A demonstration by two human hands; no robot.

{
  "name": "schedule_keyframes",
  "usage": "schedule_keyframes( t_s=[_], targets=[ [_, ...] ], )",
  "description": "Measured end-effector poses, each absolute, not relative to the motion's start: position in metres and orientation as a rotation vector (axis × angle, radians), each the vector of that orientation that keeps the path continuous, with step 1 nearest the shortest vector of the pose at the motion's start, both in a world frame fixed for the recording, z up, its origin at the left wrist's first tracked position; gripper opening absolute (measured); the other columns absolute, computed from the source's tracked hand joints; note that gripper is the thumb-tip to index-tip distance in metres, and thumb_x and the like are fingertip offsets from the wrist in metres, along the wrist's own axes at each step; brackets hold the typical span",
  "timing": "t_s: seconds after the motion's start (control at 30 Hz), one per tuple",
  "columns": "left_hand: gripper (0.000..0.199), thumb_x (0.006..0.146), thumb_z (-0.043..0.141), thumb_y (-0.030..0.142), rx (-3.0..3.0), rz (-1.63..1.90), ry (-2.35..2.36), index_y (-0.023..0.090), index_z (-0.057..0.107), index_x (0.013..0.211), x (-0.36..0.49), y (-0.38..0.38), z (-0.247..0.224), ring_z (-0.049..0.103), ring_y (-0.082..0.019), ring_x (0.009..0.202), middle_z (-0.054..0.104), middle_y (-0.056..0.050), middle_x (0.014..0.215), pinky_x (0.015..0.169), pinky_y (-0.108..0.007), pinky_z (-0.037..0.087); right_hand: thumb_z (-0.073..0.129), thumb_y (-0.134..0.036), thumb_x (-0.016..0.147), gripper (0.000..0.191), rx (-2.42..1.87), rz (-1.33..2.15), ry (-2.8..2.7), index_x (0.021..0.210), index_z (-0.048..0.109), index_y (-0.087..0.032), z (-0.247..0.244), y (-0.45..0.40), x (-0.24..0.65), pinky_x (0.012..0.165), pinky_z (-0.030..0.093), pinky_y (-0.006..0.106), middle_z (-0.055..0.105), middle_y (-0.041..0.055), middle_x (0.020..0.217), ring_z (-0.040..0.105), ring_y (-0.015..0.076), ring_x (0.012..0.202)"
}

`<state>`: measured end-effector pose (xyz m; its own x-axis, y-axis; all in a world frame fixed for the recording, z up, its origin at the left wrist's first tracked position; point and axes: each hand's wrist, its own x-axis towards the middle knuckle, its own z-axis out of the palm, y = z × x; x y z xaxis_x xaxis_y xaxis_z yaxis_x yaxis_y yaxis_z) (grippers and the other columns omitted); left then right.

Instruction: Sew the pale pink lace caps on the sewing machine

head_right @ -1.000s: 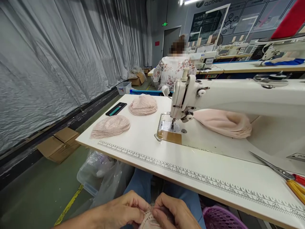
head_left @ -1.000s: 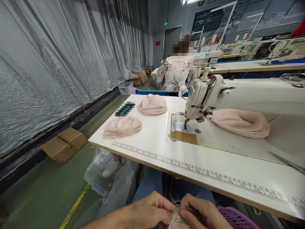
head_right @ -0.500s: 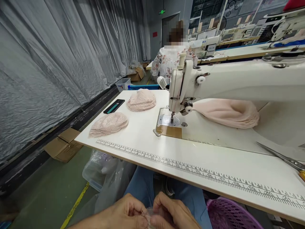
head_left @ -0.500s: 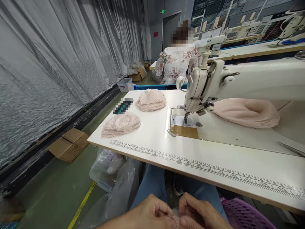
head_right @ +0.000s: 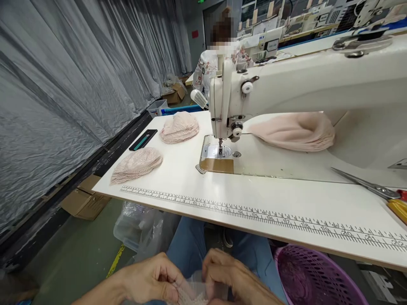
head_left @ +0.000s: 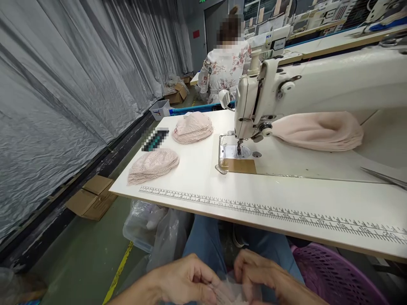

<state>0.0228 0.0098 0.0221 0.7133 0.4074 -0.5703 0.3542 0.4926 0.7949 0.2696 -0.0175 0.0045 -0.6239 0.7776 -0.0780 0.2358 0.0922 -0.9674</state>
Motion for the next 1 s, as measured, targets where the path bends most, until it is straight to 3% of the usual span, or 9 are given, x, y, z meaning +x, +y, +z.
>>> schedule_keyframes(
  t_s=[0.1,0.2,0.23,0.6,0.67,0.77,0.87,1.0],
  targets=[
    [0.075,0.061,0.069,0.072,1.096,-0.009,0.795,0.013,0.071,0.108,0.021,0.011,0.025,0.067,-0.022,0.081,0.072,-0.012,0.092,0.081,-0.03,0.05,0.074,-0.023,0.076,0.021,-0.878,1.75,-1.851,0.089,0.059,-0.027,0.005,-0.008,0.264,0.093,0.042,0.028,0.058,0.0005,0.119,0.055,0.0177,0.112],
    [0.072,0.062,0.069,0.071,1.109,-0.03,0.8,0.013,0.072,0.107,0.019,0.012,0.027,0.067,-0.023,0.083,0.072,-0.012,0.093,0.082,-0.03,0.05,0.079,-0.029,0.064,0.061,-0.814,1.887,-1.848,0.118,0.051,-0.027,-0.001,-0.002,0.258,0.089,0.044,0.031,0.064,0.0026,0.111,0.06,0.0203,0.103],
    [0.071,0.063,0.07,0.07,1.099,-0.028,0.808,0.013,0.072,0.106,0.017,0.012,0.026,0.067,-0.023,0.083,0.072,-0.012,0.093,0.082,-0.03,0.051,0.078,-0.029,0.062,0.067,-0.835,1.882,-1.881,0.122,0.049,-0.026,-0.003,-0.001,0.257,0.086,0.044,0.031,0.066,0.002,0.105,0.061,0.0206,0.097],
    [0.065,0.067,0.071,0.065,1.04,0.068,0.846,0.011,0.073,0.104,0.004,0.008,0.026,0.064,-0.019,0.078,0.071,-0.012,0.09,0.078,-0.029,0.049,0.061,-0.004,0.057,0.055,-1.309,1.756,-1.669,0.103,0.063,-0.035,0.003,-0.022,0.246,0.068,0.046,0.021,0.064,-0.0062,0.085,0.059,0.0156,0.082],
    [0.067,0.063,0.073,0.066,1.125,0.032,0.871,0.013,0.073,0.103,0.008,0.008,0.026,0.058,-0.014,0.068,0.069,-0.007,0.078,0.067,-0.023,0.046,0.06,-0.004,0.058,0.055,-1.318,1.753,-1.699,0.103,0.063,-0.035,0.005,-0.022,0.243,0.067,0.046,0.021,0.065,-0.006,0.086,0.059,0.0162,0.083],
    [0.06,0.055,0.079,0.062,1.264,0.009,0.978,0.013,0.076,0.09,0.019,0.006,0.023,0.039,-0.008,0.054,0.053,0.002,0.058,0.05,-0.017,0.032,0.061,-0.004,0.058,0.051,-1.345,1.735,-1.8,0.099,0.063,-0.034,0.004,-0.02,0.241,0.068,0.045,0.022,0.064,-0.0058,0.084,0.059,0.0172,0.083],
    [0.055,0.056,0.078,0.062,1.269,0.026,1.026,0.011,0.076,0.077,0.028,0.004,0.019,0.03,-0.006,0.05,0.042,0.005,0.051,0.045,-0.018,0.023,0.063,-0.006,0.059,0.039,-1.416,1.67,-1.852,0.089,0.064,-0.03,-0.001,-0.017,0.244,0.07,0.044,0.023,0.061,-0.0054,0.079,0.057,0.0169,0.081],
    [0.057,0.059,0.075,0.064,1.175,0.011,0.953,0.014,0.078,0.086,0.029,0.003,0.017,0.041,-0.007,0.052,0.056,0.001,0.058,0.05,-0.017,0.035,0.07,-0.015,0.064,0.013,-1.292,1.89,-1.803,0.074,0.069,-0.023,-0.007,-0.012,0.255,0.066,0.042,0.023,0.064,-0.0035,0.072,0.058,0.0159,0.075]
  ],
)
